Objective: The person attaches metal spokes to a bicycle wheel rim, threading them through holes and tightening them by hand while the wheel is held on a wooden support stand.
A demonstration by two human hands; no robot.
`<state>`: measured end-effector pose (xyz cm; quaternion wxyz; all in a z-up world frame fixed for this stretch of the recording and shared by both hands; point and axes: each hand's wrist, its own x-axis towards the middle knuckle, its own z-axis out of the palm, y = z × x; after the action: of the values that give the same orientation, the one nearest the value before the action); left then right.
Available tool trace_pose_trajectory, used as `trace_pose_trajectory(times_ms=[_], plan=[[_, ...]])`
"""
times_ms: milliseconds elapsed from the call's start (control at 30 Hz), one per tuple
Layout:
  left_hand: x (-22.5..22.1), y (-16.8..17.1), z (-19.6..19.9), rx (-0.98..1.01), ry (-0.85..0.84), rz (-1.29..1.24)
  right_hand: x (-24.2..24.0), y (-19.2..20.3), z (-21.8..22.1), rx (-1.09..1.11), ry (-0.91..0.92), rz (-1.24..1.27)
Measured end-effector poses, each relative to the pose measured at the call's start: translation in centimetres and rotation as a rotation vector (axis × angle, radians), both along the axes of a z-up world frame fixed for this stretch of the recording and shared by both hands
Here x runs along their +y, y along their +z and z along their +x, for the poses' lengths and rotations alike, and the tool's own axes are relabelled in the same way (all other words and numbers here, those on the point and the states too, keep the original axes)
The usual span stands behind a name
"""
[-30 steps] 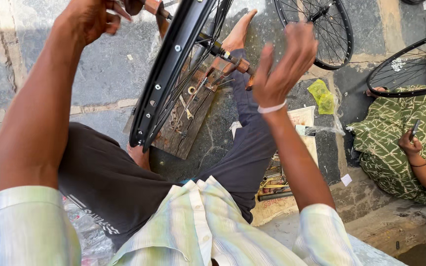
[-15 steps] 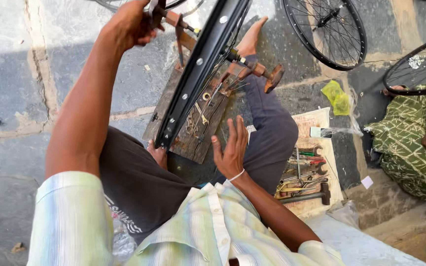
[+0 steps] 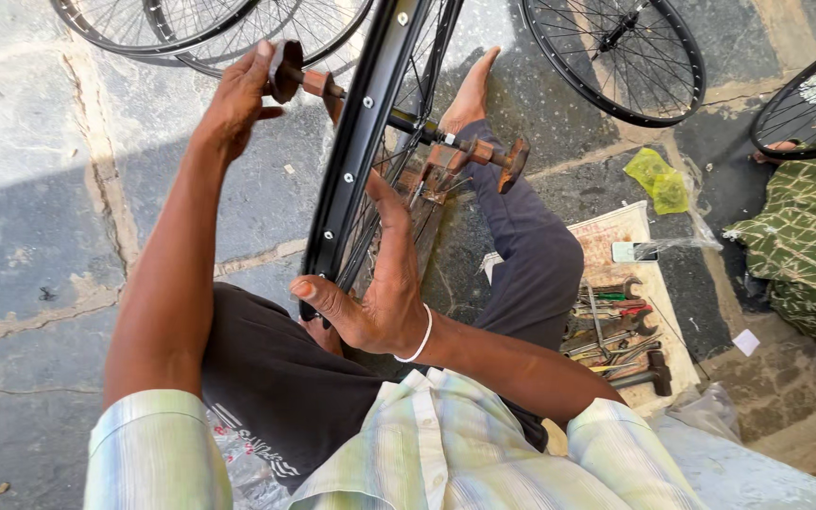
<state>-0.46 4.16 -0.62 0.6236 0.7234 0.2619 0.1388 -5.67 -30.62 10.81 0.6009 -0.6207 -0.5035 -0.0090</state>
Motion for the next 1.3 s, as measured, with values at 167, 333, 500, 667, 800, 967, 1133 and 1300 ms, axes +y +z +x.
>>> trace_pose_trajectory(times_ms=[167, 333, 500, 667, 800, 967, 1133, 1300], plan=[[-1.5, 0.7, 0.6, 0.082, 0.011, -0.137, 1.1, 0.6, -0.5, 0.056, 0.05, 0.057], [-1.1, 1.9, 0.0, 0.047, -0.013, -0.219, 2.0, 0.6, -1.1, 0.217, 0.097, 0.074], [-0.8, 2.0, -0.3, 0.059, 0.03, -0.065, 2.4, 0.4, -0.9, 0.202, 0.112, 0.146], [-0.5, 0.2, -0.5, -0.079, -0.063, -0.322, 2.6, 0.9, -0.7, 0.247, 0.094, 0.136], [0.6, -1.3, 0.0, 0.104, 0.202, -0.272, 2.7, 1.6, -0.3, 0.155, 0.072, 0.142], [1.4, -2.4, -0.1, -0.181, -0.035, -0.365, 3.5, 1.8, 0.6, 0.138, 0.067, 0.14], [1.8, -2.3, -0.7, 0.074, 0.248, -0.171, 5.9, 1.8, 5.4, 0.239, 0.112, 0.227], [1.5, -2.5, -2.2, 0.156, 0.282, 0.246, 8.4, 3.2, 14.7, 0.233, 0.055, 0.144]])
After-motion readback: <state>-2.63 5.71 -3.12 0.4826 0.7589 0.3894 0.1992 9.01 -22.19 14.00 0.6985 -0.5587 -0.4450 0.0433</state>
